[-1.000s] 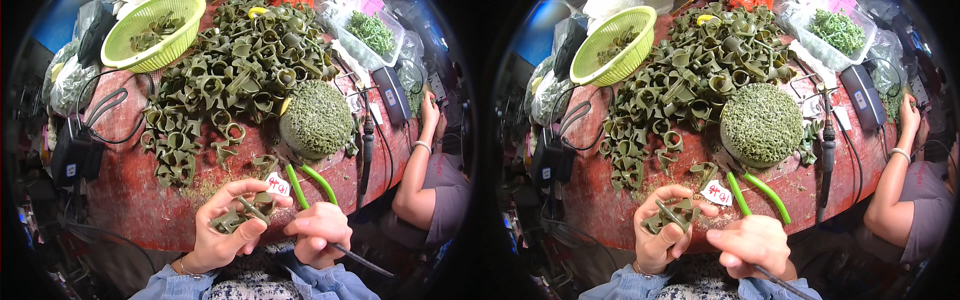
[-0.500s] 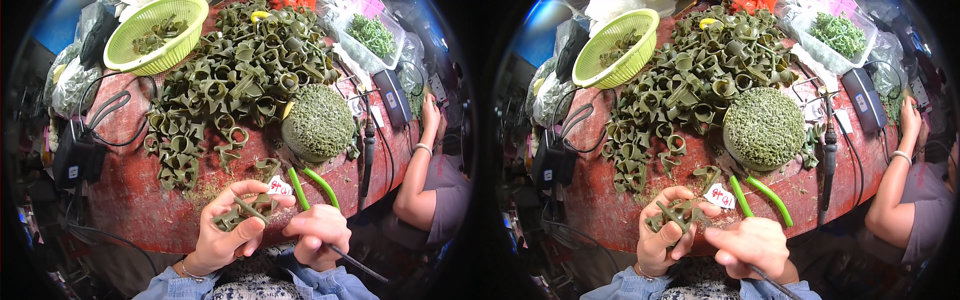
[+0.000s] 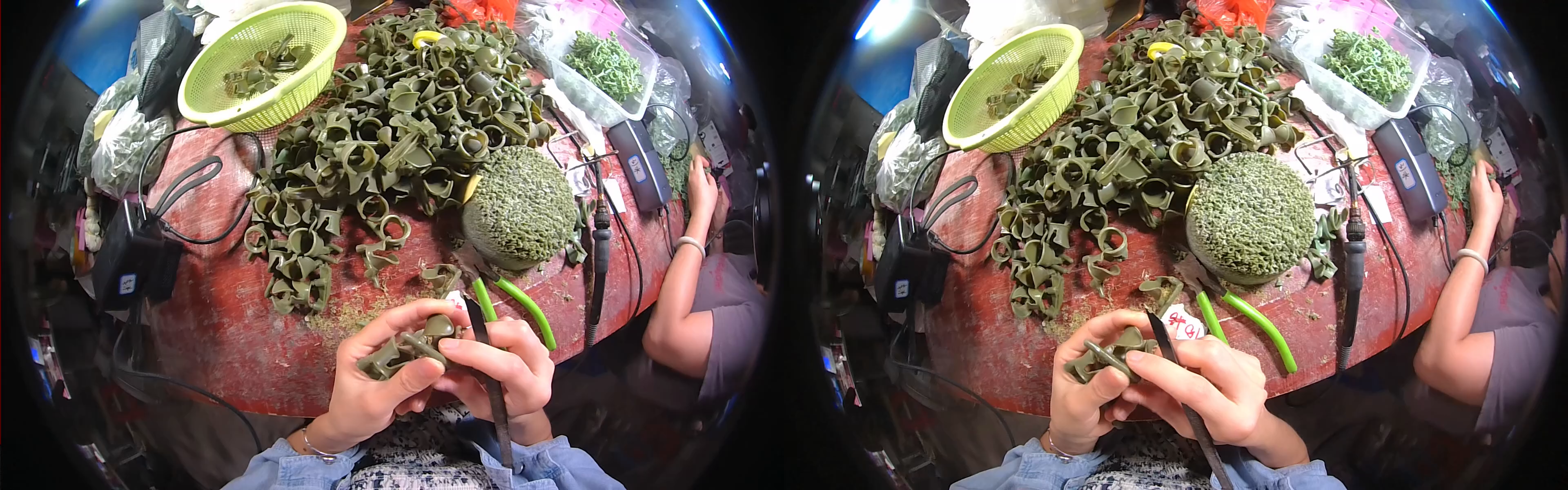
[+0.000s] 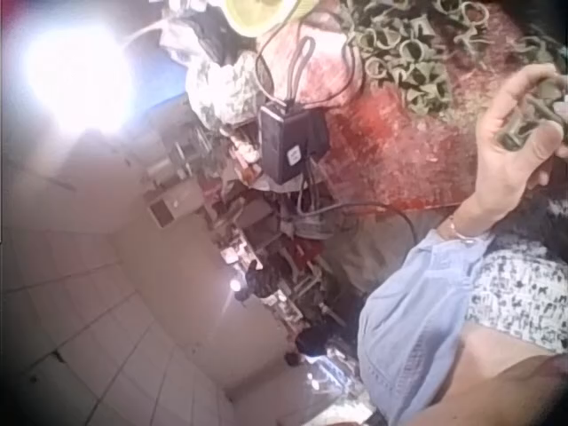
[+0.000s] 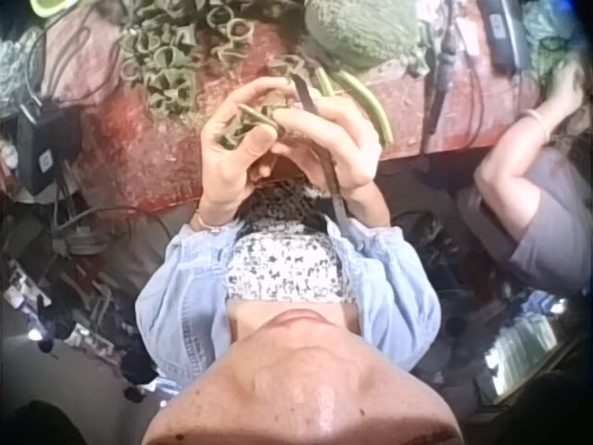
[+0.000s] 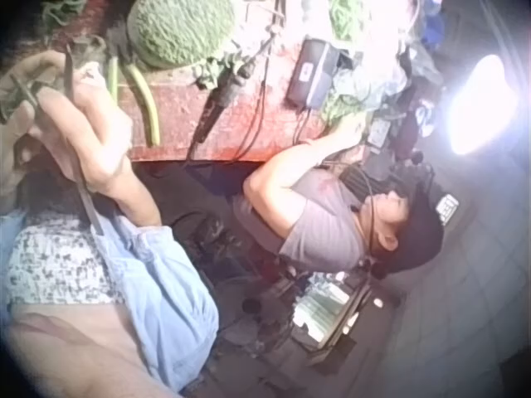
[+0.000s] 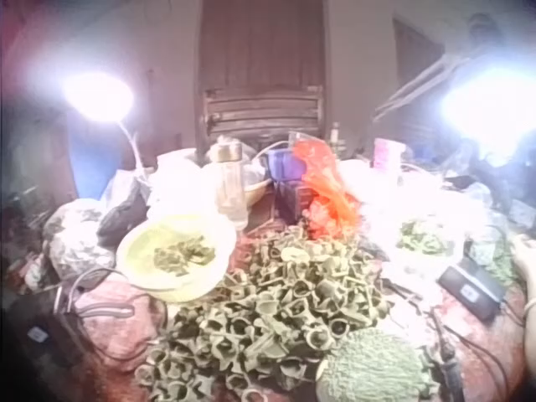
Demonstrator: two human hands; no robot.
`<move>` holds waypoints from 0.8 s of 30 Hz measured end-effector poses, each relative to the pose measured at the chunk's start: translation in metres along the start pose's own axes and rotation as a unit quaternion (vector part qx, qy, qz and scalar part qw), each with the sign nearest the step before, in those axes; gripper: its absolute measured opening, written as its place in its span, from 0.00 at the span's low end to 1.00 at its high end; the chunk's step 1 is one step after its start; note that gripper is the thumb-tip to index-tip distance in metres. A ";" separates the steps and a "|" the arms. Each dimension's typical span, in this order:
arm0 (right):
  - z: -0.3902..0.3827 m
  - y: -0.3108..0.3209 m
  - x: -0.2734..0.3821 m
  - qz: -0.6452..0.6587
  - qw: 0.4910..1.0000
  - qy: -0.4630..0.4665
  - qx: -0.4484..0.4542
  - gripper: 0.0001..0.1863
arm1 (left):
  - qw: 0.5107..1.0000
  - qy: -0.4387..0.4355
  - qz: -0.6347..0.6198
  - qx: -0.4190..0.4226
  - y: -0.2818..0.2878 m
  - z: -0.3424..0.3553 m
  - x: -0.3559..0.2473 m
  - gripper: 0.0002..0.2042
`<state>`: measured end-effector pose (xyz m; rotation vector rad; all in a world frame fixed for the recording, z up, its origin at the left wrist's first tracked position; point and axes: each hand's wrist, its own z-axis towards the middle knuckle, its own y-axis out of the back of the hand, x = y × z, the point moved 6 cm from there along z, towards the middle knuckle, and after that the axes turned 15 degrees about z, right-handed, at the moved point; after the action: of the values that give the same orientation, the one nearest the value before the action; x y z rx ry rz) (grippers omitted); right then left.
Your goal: Carving and cleaning green wax components for jewelry or candles using a handheld scraping tool.
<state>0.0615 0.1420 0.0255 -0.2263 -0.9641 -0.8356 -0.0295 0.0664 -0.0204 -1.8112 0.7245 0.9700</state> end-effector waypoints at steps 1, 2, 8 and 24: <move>-0.002 -0.001 -0.002 -0.008 1.000 0.009 -0.001 0.19 | 1.000 0.000 -0.001 0.003 -0.001 0.000 -0.001 0.22; -0.002 -0.001 -0.002 -0.018 1.000 0.018 -0.002 0.20 | 1.000 0.004 0.010 -0.010 0.000 -0.001 -0.001 0.24; -0.003 0.004 0.000 -0.028 0.999 0.005 -0.041 0.16 | 0.993 -0.087 0.061 -0.051 -0.001 -0.002 -0.007 0.30; -0.019 0.024 -0.013 0.188 0.968 -0.059 -0.155 0.19 | 0.960 -0.044 0.253 -0.112 0.005 -0.008 -0.008 0.17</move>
<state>0.0867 0.1552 0.0092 -0.7135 -0.8610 -0.6222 -0.0348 0.0573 -0.0141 -1.7942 1.0877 1.5086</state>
